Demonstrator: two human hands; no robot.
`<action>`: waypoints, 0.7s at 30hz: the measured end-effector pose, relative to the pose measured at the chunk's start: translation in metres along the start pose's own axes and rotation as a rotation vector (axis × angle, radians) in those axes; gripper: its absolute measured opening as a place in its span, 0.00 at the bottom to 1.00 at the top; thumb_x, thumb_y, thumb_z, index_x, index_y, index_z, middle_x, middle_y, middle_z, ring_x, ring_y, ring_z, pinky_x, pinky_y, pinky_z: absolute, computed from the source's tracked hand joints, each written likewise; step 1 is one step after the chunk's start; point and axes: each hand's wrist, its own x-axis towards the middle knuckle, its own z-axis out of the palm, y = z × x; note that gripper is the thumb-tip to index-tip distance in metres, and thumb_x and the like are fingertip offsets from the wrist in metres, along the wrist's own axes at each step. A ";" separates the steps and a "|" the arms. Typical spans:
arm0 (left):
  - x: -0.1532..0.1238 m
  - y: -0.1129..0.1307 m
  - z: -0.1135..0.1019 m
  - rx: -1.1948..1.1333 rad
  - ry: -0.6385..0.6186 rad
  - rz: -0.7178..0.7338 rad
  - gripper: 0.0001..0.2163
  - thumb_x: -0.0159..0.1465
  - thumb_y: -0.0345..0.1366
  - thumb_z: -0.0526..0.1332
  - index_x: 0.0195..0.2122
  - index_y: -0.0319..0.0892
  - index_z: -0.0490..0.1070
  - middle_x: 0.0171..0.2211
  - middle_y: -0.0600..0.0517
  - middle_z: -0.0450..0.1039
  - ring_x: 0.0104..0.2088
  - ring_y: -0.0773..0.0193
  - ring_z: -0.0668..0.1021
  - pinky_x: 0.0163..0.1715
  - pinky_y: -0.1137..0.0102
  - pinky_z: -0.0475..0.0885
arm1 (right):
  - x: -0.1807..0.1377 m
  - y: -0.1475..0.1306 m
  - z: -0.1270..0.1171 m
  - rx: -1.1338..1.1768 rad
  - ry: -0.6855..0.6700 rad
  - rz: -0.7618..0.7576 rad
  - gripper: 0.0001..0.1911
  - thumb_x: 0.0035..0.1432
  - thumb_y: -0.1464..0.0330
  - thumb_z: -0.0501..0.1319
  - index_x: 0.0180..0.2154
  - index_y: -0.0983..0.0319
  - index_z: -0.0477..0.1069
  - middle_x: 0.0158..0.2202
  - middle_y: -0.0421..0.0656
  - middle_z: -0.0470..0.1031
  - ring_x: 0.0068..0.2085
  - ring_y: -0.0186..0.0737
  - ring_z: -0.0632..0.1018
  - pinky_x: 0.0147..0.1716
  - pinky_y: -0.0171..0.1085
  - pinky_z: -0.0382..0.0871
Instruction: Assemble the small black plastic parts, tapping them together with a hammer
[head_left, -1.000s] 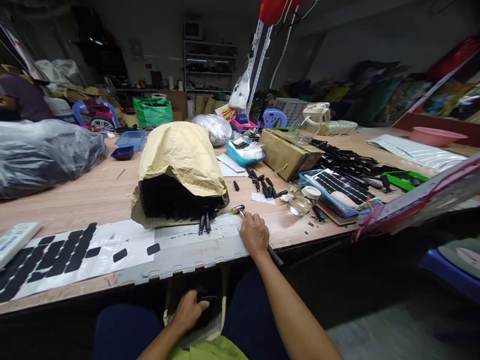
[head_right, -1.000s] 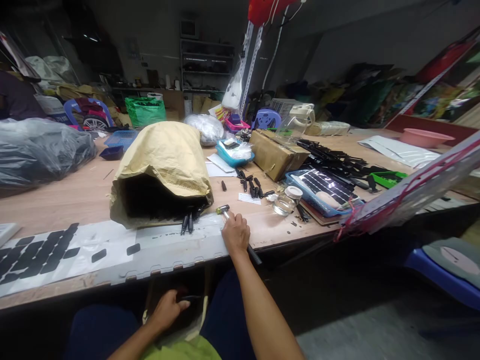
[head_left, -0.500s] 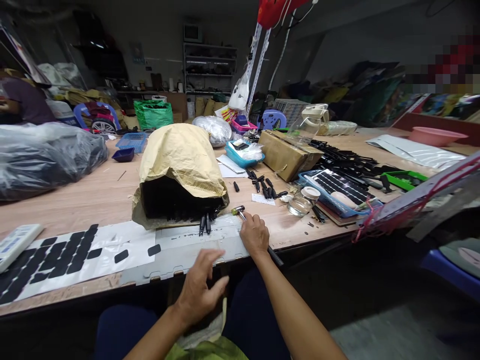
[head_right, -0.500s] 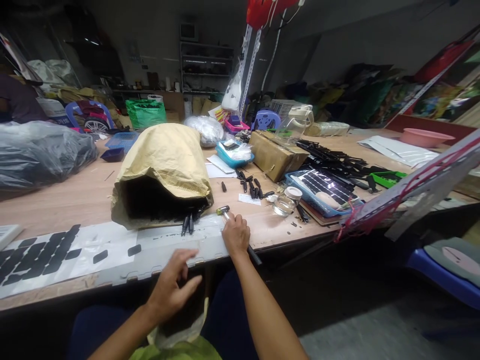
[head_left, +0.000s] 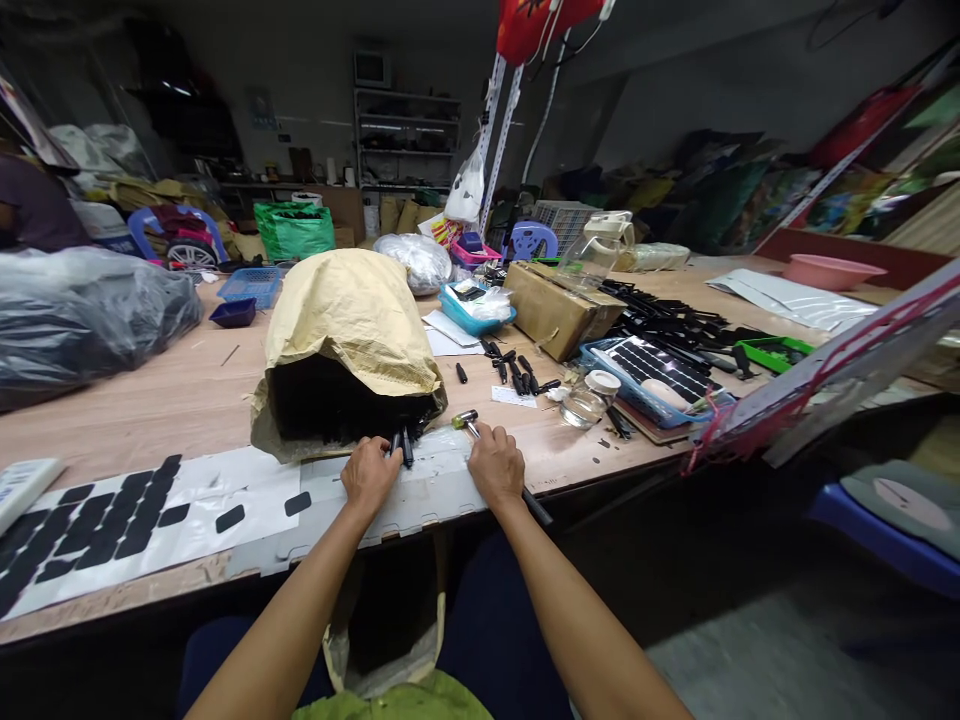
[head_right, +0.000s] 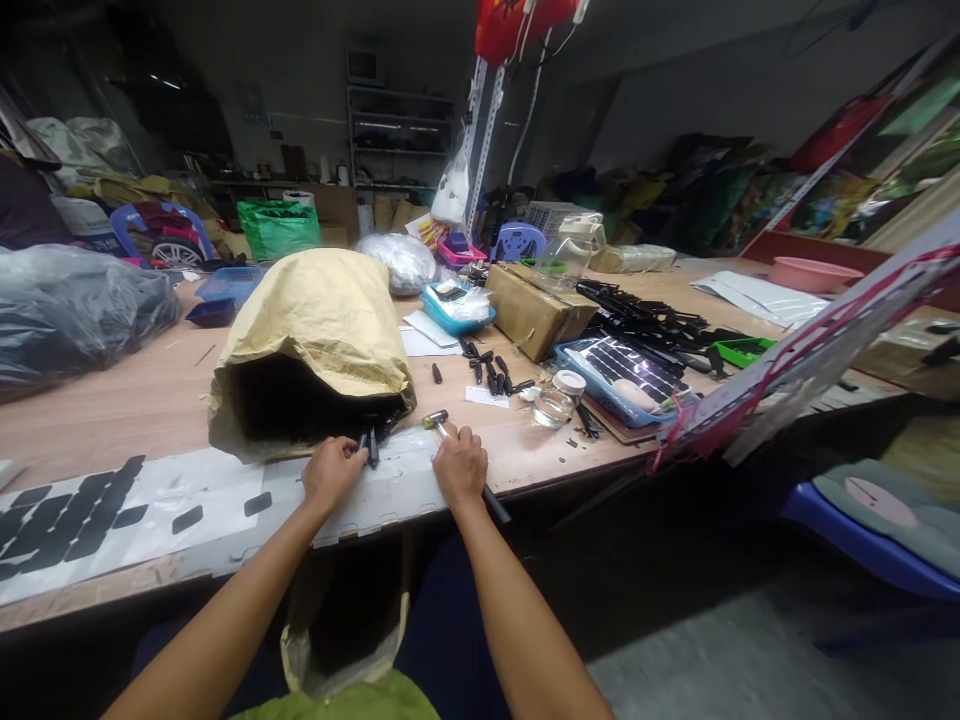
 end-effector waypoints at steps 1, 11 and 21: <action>0.001 0.001 -0.002 0.026 -0.016 -0.003 0.13 0.59 0.44 0.59 0.39 0.43 0.77 0.41 0.45 0.76 0.40 0.51 0.76 0.32 0.66 0.64 | 0.000 0.000 0.000 0.000 0.001 0.000 0.17 0.64 0.70 0.52 0.53 0.59 0.68 0.42 0.48 0.70 0.43 0.44 0.70 0.37 0.38 0.60; -0.013 -0.044 -0.013 0.042 -0.085 0.395 0.09 0.58 0.35 0.62 0.40 0.45 0.77 0.36 0.50 0.74 0.41 0.57 0.74 0.42 0.65 0.66 | 0.000 0.000 -0.001 0.020 0.002 0.003 0.18 0.64 0.71 0.52 0.54 0.58 0.69 0.42 0.48 0.71 0.43 0.44 0.71 0.37 0.38 0.61; -0.015 -0.051 -0.007 -0.095 -0.058 0.399 0.08 0.58 0.36 0.65 0.39 0.45 0.77 0.37 0.51 0.75 0.42 0.57 0.75 0.43 0.64 0.66 | -0.023 -0.012 -0.032 0.458 0.017 0.053 0.18 0.64 0.69 0.52 0.52 0.59 0.72 0.44 0.46 0.75 0.43 0.41 0.75 0.40 0.35 0.66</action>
